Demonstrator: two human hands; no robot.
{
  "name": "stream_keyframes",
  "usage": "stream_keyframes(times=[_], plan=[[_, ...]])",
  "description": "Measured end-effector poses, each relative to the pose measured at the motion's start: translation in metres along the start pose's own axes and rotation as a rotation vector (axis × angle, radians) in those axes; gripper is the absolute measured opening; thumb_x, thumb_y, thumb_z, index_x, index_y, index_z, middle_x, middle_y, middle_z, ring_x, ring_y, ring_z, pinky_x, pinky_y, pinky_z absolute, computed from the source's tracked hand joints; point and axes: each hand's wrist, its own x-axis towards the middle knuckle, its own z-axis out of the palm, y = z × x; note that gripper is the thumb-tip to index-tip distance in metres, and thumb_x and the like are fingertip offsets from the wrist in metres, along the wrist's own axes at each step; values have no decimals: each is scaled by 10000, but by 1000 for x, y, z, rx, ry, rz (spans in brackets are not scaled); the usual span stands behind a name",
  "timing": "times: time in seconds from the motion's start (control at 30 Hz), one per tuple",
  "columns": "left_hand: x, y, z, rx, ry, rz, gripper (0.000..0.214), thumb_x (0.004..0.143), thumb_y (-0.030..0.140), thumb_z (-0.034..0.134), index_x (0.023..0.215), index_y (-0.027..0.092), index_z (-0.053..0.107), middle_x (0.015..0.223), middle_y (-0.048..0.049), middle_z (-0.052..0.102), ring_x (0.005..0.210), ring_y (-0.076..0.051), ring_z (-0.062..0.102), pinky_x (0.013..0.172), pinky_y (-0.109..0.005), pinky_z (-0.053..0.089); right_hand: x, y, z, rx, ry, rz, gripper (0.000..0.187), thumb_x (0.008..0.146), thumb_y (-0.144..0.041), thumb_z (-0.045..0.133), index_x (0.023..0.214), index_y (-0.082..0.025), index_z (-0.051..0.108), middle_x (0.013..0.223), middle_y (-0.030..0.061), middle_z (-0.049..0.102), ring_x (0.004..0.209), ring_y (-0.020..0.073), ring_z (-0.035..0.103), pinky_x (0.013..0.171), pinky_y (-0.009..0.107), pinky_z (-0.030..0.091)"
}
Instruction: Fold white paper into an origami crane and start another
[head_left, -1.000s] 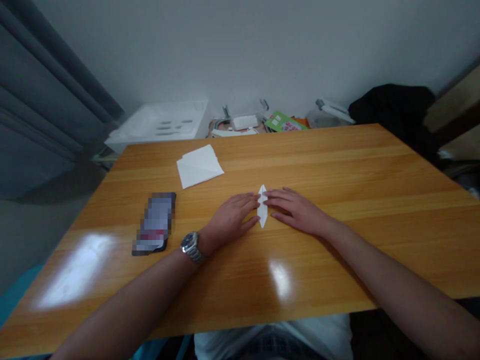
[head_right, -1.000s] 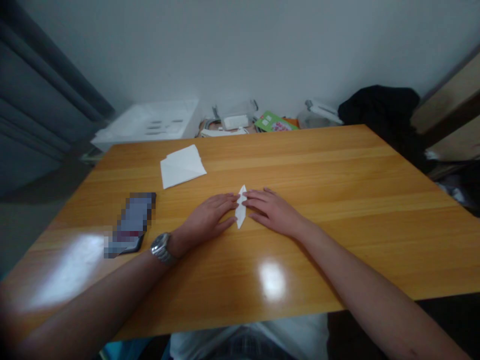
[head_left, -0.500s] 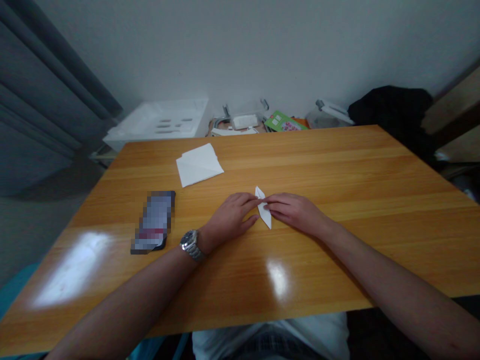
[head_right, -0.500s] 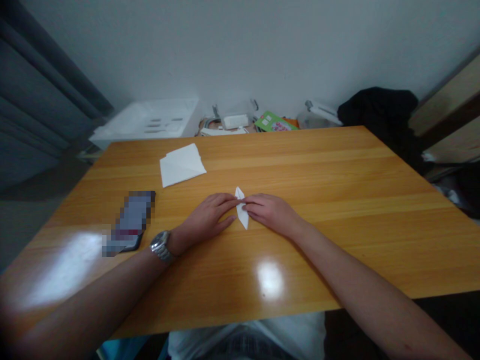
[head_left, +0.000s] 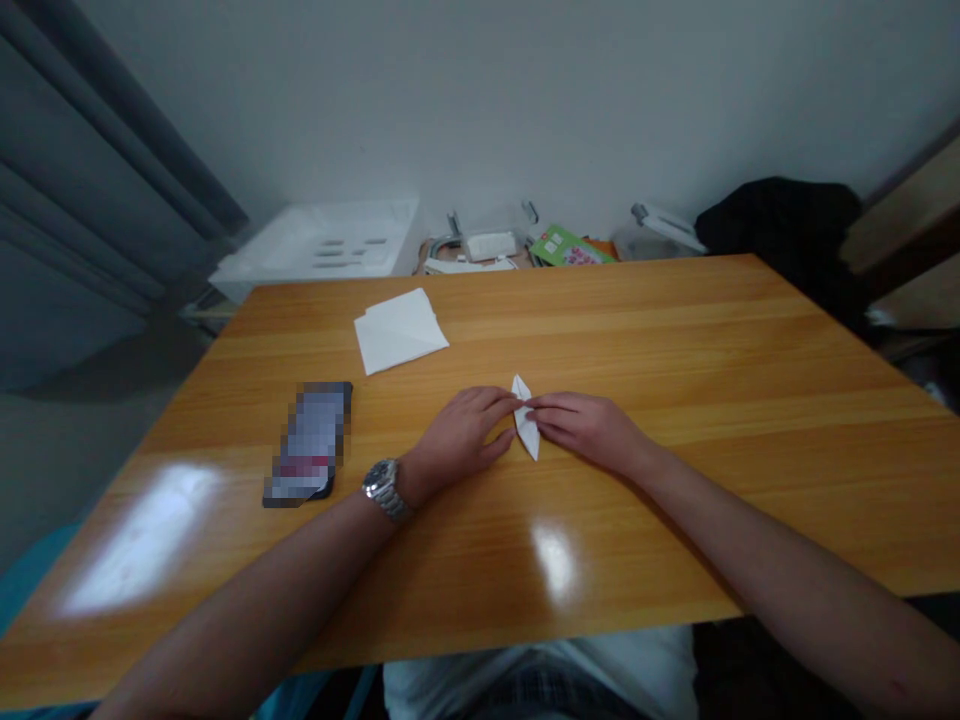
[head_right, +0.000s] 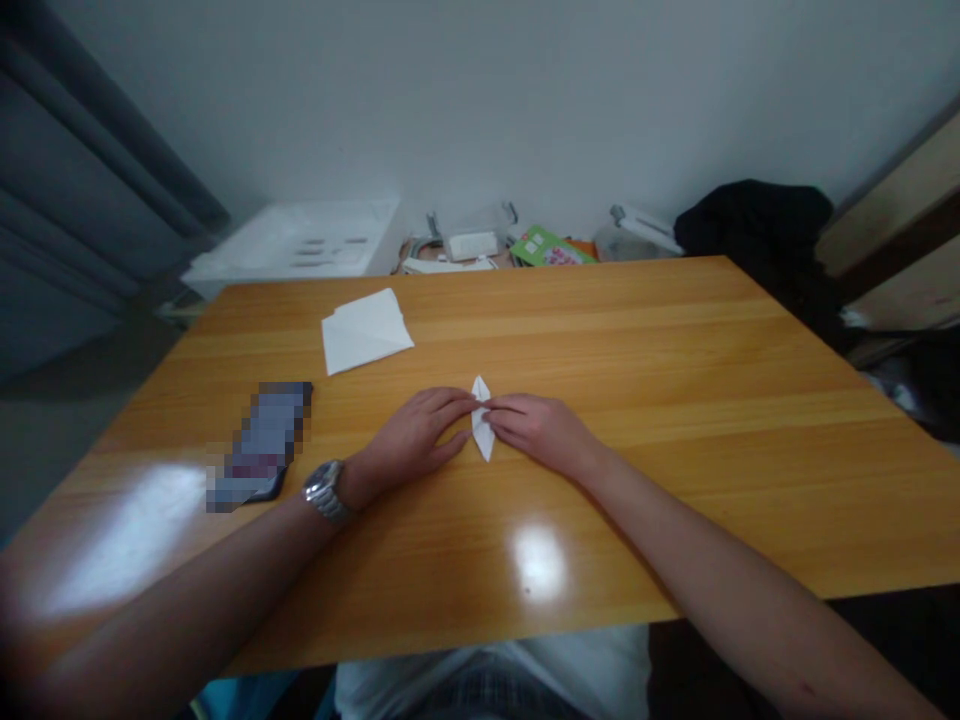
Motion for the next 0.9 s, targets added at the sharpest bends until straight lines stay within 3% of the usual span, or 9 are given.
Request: stream_keyframes(times=[0.4, 0.9], plan=[[3, 4, 0, -11, 77, 40, 235, 1031, 341, 540, 1190, 218, 662, 1218, -72, 691, 1110, -219, 646, 997, -379, 521, 4, -6, -1, 251, 105, 127, 205, 998, -256, 581, 1115, -225, 747, 1133, 83, 777, 1030, 214, 742, 948, 383, 601], [2, 5, -3, -5, 23, -6, 206, 1027, 283, 535, 1100, 203, 710, 1187, -60, 723, 1052, -200, 685, 943, -338, 567, 7, -5, 3, 253, 51, 98, 184, 971, -244, 616, 1117, -239, 728, 1133, 87, 748, 1065, 223, 704, 948, 391, 581]])
